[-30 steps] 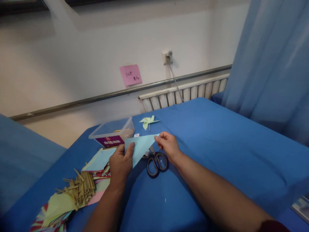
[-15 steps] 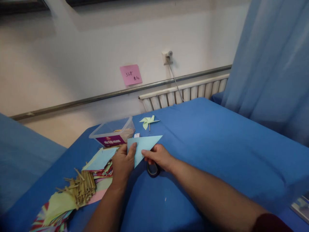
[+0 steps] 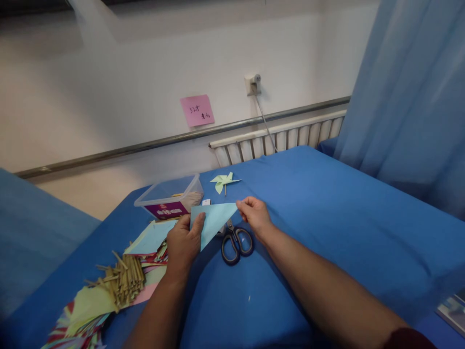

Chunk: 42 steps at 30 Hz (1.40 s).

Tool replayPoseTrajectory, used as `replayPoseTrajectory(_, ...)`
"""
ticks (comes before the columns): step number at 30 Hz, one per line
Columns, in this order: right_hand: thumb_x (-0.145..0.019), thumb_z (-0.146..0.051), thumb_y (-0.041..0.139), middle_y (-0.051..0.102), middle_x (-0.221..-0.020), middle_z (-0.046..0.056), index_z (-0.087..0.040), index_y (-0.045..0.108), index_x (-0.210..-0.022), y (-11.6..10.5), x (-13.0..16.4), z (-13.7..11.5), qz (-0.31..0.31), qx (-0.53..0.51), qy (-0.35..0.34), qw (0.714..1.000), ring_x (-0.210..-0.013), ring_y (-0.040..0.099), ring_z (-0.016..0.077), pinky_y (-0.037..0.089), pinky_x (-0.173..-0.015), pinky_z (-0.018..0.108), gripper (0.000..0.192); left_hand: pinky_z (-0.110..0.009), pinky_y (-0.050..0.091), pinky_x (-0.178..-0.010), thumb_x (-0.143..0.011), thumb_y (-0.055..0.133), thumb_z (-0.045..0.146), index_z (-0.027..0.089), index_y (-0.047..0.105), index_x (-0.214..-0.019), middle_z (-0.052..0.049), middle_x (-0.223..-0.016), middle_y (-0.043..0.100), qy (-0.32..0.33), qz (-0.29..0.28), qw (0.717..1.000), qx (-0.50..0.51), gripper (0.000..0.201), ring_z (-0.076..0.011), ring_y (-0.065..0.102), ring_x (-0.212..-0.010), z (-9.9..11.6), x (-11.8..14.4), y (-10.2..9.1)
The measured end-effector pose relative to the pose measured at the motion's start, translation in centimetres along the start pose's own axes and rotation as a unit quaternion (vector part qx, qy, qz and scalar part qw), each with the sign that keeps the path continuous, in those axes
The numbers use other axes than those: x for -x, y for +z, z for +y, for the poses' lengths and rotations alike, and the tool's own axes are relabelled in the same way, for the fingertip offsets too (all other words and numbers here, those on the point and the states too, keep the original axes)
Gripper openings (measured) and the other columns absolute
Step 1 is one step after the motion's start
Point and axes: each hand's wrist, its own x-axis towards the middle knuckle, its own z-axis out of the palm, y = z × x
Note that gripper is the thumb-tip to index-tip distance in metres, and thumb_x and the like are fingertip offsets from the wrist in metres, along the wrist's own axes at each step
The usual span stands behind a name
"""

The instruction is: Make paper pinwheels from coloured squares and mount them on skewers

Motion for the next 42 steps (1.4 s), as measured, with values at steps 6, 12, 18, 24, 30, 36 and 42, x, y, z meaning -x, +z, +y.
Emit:
replayPoseTrajectory(6, -0.073, -0.049, 0.069, 0.066, -0.068, 0.001, -0.019, 0.067, -0.074, -1.3, -0.7, -1.2, -0.016, 0.196, -0.117, 0.974, -0.063, 0.056, 0.0142, 0.042, -0.061, 0.027, 0.030, -0.025, 0.032, -0.057, -0.083, 0.053, 0.052, 0.020, 0.055, -0.064, 0.003, -0.055, 0.051, 0.032, -0.045, 0.998, -0.022, 0.037, -0.0139, 0.048, -0.056, -0.4, -0.4, -0.4)
replayPoseTrajectory(12, -0.070, -0.051, 0.074, 0.058, -0.060, -0.004, -0.021, 0.068, -0.075, -1.2, 0.4, -0.4, -0.209, 0.323, -0.092, 0.918, -0.054, 0.047, 0.0109, 0.032, -0.050, 0.023, 0.031, -0.026, 0.034, -0.060, -0.084, 0.051, 0.051, 0.020, 0.064, -0.073, -0.001, -0.063, 0.061, 0.109, -0.140, 0.983, -0.054, 0.035, -0.0156, 0.052, -0.060, 0.0, 0.2, -0.3)
replayPoseTrajectory(18, -0.076, -0.048, 0.069, 0.046, -0.052, -0.006, -0.021, 0.057, -0.058, -0.5, 0.7, 0.2, -0.203, 0.322, -0.144, 0.913, -0.050, 0.037, 0.0097, 0.024, -0.047, 0.024, 0.034, -0.026, 0.039, -0.061, -0.081, 0.059, 0.046, 0.019, 0.068, -0.076, -0.002, -0.067, 0.065, 0.083, -0.118, 0.989, 0.018, 0.029, -0.0152, 0.056, -0.062, 0.2, 0.4, -0.3)
replayPoseTrajectory(24, -0.081, -0.050, 0.063, 0.039, -0.052, -0.006, -0.021, 0.048, -0.057, 0.0, 0.6, -0.7, 0.028, 0.301, -0.210, 0.930, -0.052, 0.033, 0.0108, 0.027, -0.053, 0.026, 0.040, -0.025, 0.049, -0.069, -0.073, 0.070, 0.046, 0.018, 0.056, -0.116, -0.009, -0.108, 0.066, -0.096, 0.084, 0.906, 0.404, 0.053, -0.0150, 0.065, -0.084, 0.7, 0.2, 0.8)
replayPoseTrajectory(30, -0.081, -0.052, 0.062, 0.039, -0.054, -0.006, -0.021, 0.046, -0.059, 0.7, 1.2, -0.6, 0.050, 0.248, -0.186, 0.949, -0.054, 0.034, 0.0108, 0.029, -0.053, 0.025, 0.041, -0.025, 0.047, -0.064, -0.063, 0.081, 0.039, 0.012, 0.067, -0.085, -0.005, -0.079, 0.067, -0.170, -0.198, 0.841, 0.473, 0.037, -0.0128, 0.061, -0.068, 1.9, 2.9, 4.0)
replayPoseTrajectory(36, -0.080, -0.051, 0.063, 0.038, -0.054, -0.007, -0.021, 0.045, -0.059, 1.2, 1.7, -0.2, 0.013, 0.239, -0.163, 0.957, -0.053, 0.034, 0.0102, 0.029, -0.052, 0.024, 0.041, -0.023, 0.040, -0.058, -0.057, 0.084, 0.034, 0.013, 0.064, -0.066, 0.000, -0.060, 0.059, -0.218, -0.144, 0.829, 0.494, 0.030, -0.0092, 0.052, -0.056, 1.4, 2.9, 4.1)
replayPoseTrajectory(42, -0.079, -0.053, 0.063, 0.037, -0.054, -0.007, -0.021, 0.044, -0.058, 1.2, 1.7, -0.3, 0.017, 0.247, -0.156, 0.956, -0.053, 0.033, 0.0098, 0.028, -0.051, 0.024, 0.043, -0.021, 0.042, -0.062, -0.056, 0.084, 0.028, 0.012, 0.065, -0.063, 0.001, -0.061, 0.060, -0.219, -0.060, 0.824, 0.520, 0.026, -0.0083, 0.052, -0.059, 0.9, 1.5, 2.2)
